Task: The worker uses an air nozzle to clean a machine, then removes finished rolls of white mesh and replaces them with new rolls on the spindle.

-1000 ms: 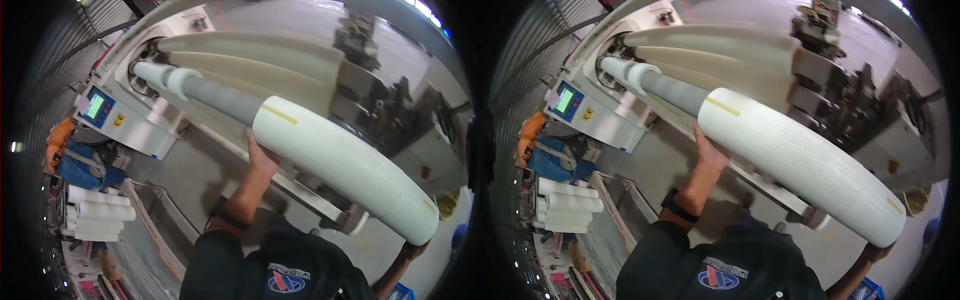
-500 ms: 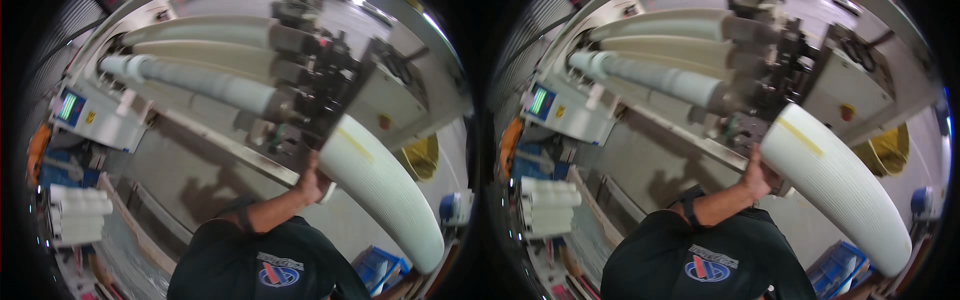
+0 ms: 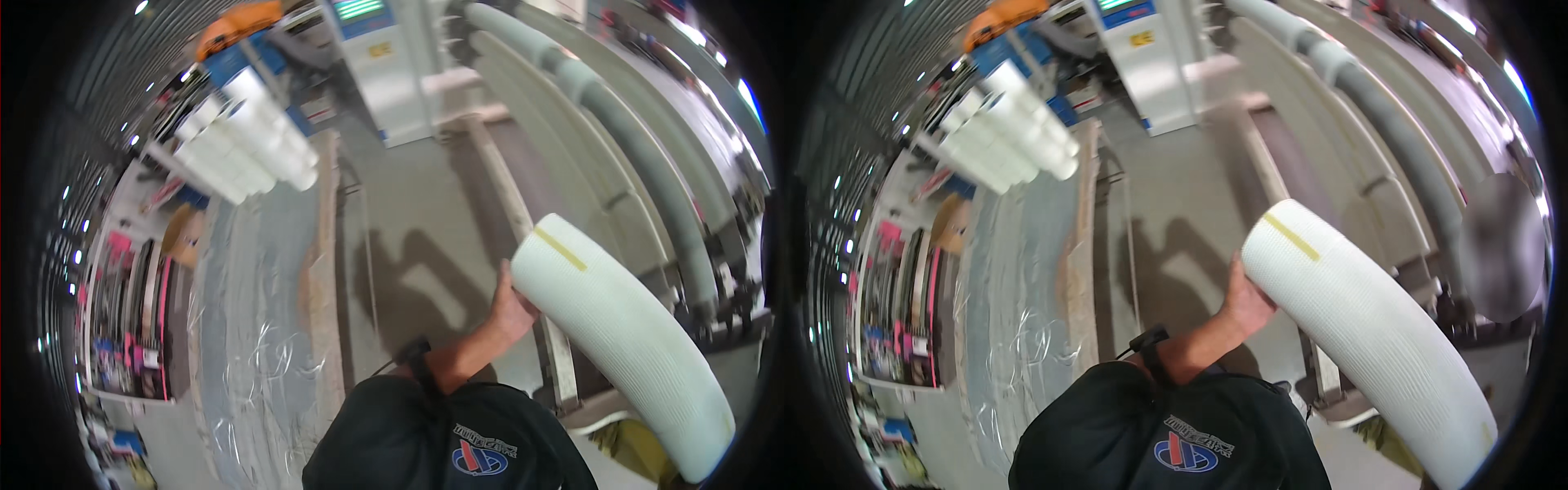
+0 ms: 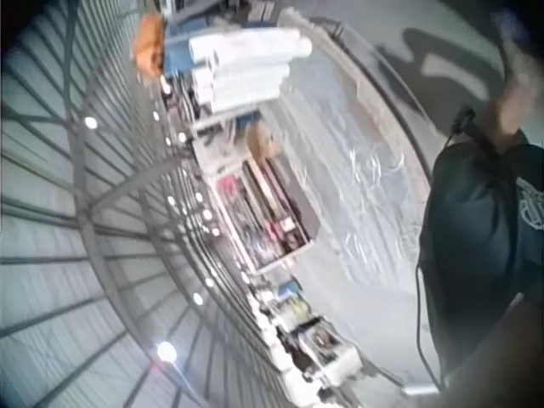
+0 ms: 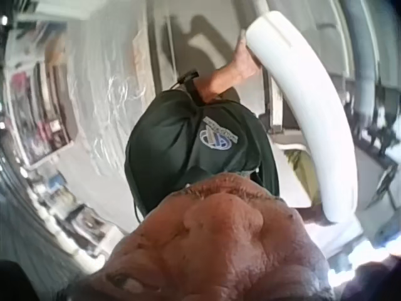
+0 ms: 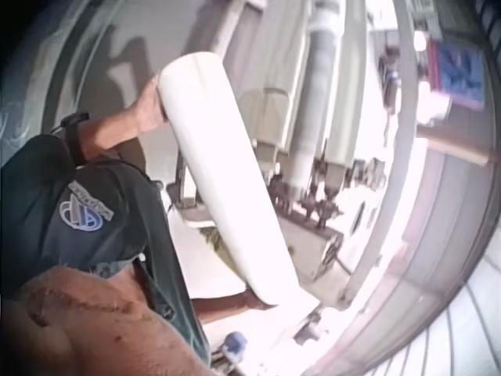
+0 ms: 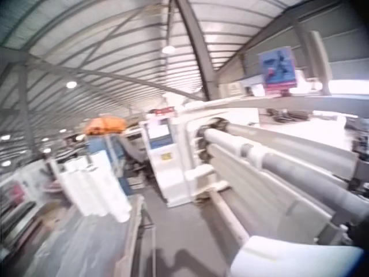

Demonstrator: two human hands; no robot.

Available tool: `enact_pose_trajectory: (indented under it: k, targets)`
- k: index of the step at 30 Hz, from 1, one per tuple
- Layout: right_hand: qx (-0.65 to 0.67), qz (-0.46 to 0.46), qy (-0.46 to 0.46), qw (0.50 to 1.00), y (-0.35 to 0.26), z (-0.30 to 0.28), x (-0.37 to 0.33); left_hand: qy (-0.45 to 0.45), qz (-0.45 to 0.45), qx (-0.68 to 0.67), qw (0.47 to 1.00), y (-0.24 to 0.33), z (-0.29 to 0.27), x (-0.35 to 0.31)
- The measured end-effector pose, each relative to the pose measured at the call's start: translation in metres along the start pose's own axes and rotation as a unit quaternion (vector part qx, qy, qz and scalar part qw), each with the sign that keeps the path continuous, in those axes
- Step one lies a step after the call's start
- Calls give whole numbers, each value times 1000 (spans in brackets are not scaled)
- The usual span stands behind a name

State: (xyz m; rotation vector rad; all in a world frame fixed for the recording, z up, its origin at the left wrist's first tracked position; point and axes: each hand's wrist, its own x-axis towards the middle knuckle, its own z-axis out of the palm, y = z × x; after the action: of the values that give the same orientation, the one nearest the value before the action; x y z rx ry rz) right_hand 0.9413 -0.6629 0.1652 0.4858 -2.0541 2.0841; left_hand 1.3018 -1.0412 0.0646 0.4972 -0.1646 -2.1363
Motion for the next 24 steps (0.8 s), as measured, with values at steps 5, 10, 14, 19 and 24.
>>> enact_pose_trajectory:
  k: [5, 10, 14, 19, 24]
  targets:
    - [121, 88, -197, 969, 15, 187, -17, 4, 171, -56, 984, 142, -122, -37]
    - [237, 153, -408, 868, 44, 358, -39, 46, 309, -110, 944, 236, -201, -57]
    - [251, 186, -412, 856, -9, 500, -109, 159, 350, -154, 910, 298, -197, -47]
    - [235, 99, -584, 770, -51, 668, -182, 104, 457, -85, 879, 381, -275, -3]
    - [197, -93, -706, 673, -137, 828, -266, 171, 572, -59, 800, 473, -281, 19]
